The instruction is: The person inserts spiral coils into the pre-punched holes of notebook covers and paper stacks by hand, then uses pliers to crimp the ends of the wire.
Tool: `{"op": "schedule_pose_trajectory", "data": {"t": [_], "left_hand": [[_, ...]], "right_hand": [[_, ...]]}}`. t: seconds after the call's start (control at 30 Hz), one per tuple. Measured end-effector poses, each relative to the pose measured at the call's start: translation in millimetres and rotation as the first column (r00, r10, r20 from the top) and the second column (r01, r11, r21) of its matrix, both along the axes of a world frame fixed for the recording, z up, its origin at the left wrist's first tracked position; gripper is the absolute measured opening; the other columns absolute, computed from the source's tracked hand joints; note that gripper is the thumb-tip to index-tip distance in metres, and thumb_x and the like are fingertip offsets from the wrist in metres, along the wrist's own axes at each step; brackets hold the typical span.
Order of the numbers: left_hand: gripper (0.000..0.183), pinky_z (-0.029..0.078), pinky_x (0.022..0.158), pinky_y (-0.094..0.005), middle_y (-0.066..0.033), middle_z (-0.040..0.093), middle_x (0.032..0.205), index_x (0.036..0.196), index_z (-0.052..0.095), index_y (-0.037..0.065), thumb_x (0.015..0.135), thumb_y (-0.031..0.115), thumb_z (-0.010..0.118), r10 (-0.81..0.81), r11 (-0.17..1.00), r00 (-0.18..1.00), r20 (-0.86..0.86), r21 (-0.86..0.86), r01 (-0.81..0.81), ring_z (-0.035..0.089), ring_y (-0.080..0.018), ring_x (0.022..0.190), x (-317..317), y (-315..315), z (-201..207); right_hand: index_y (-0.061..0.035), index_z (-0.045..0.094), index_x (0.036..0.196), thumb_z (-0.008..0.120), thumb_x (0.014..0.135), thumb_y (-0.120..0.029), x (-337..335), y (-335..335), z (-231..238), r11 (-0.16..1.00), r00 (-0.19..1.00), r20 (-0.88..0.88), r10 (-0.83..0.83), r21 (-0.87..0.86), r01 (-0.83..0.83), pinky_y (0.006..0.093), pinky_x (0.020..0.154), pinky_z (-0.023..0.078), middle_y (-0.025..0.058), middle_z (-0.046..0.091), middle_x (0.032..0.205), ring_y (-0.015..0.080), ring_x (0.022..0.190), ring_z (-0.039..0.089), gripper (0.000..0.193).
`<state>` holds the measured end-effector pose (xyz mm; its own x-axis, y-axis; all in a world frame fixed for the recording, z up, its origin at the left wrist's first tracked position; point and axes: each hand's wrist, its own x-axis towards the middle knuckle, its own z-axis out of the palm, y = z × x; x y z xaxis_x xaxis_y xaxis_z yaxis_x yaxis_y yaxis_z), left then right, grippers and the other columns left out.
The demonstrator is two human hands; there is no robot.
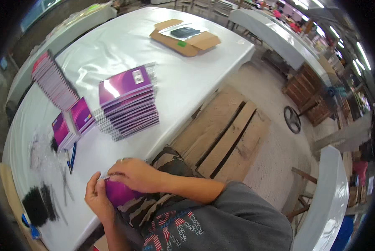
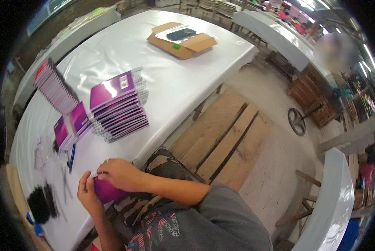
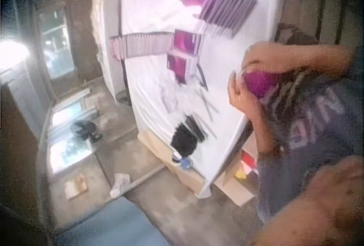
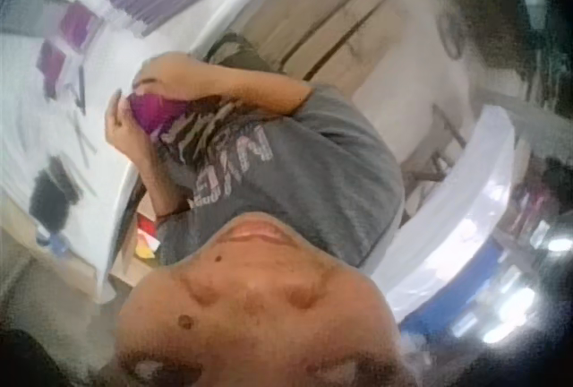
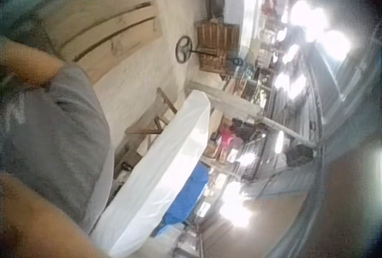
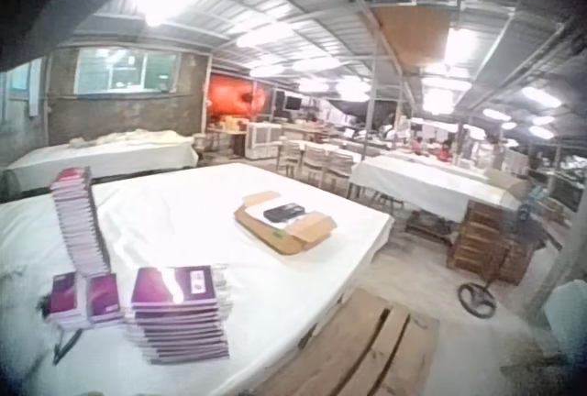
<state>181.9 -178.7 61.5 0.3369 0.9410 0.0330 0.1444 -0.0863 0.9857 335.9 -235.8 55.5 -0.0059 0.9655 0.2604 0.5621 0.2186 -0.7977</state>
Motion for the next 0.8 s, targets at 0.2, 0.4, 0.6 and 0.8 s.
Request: {"op": "schedule_pose_trajectory", "data": {"t": [0.2,0.4,0.6,0.8], "left_hand": [[0.027,0.042,0.078,-0.0237,-0.0055,0.06,0.09,0.105,0.061,-0.005,0.087,0.014,0.057,-0.082,0.996,0.997,0.016,0.031,0.081,0.053,-0.0123,0.084,4,3,-8],[0.024,0.04,0.077,-0.0209,-0.0027,0.058,0.091,0.106,0.062,-0.001,0.088,0.013,0.058,-0.149,0.979,0.976,0.159,-0.113,0.168,0.052,-0.0089,0.086,3,1,-14],[0.023,0.041,0.075,-0.019,0.0006,0.057,0.089,0.107,0.063,0.0,0.088,0.012,0.059,-0.149,0.961,0.935,0.321,-0.177,0.214,0.051,-0.006,0.084,-4,0,-21],[0.023,0.041,0.074,-0.0187,0.0015,0.056,0.088,0.107,0.063,0.0,0.088,0.014,0.06,-0.161,0.953,0.912,0.377,-0.182,0.244,0.051,-0.005,0.084,-2,-3,-22]], "right_hand": [[-0.0019,0.06,0.1,0.056,0.084,-0.019,4,-2,8,0.995,0.965,-0.243,-0.099,-0.039,0.092,0.0419,0.076,0.045,0.0177,0.062,0.09,0.0353,0.085,0.058,0.024],[-0.0014,0.062,0.096,0.062,0.081,-0.015,1,-8,15,0.98,0.938,-0.287,-0.195,-0.088,0.177,0.0339,0.068,0.048,0.0139,0.065,0.085,0.0275,0.078,0.062,0.02],[-0.0016,0.063,0.092,0.066,0.079,-0.012,-7,-6,8,0.974,0.911,-0.345,-0.226,-0.101,0.203,0.0294,0.067,0.046,0.0116,0.064,0.082,0.0202,0.075,0.06,0.017],[-0.0018,0.066,0.087,0.067,0.076,-0.005,-5,-9,16,0.967,0.89,-0.392,-0.235,-0.19,0.171,0.0285,0.067,0.046,0.0094,0.062,0.081,0.0181,0.073,0.059,0.011]]}}
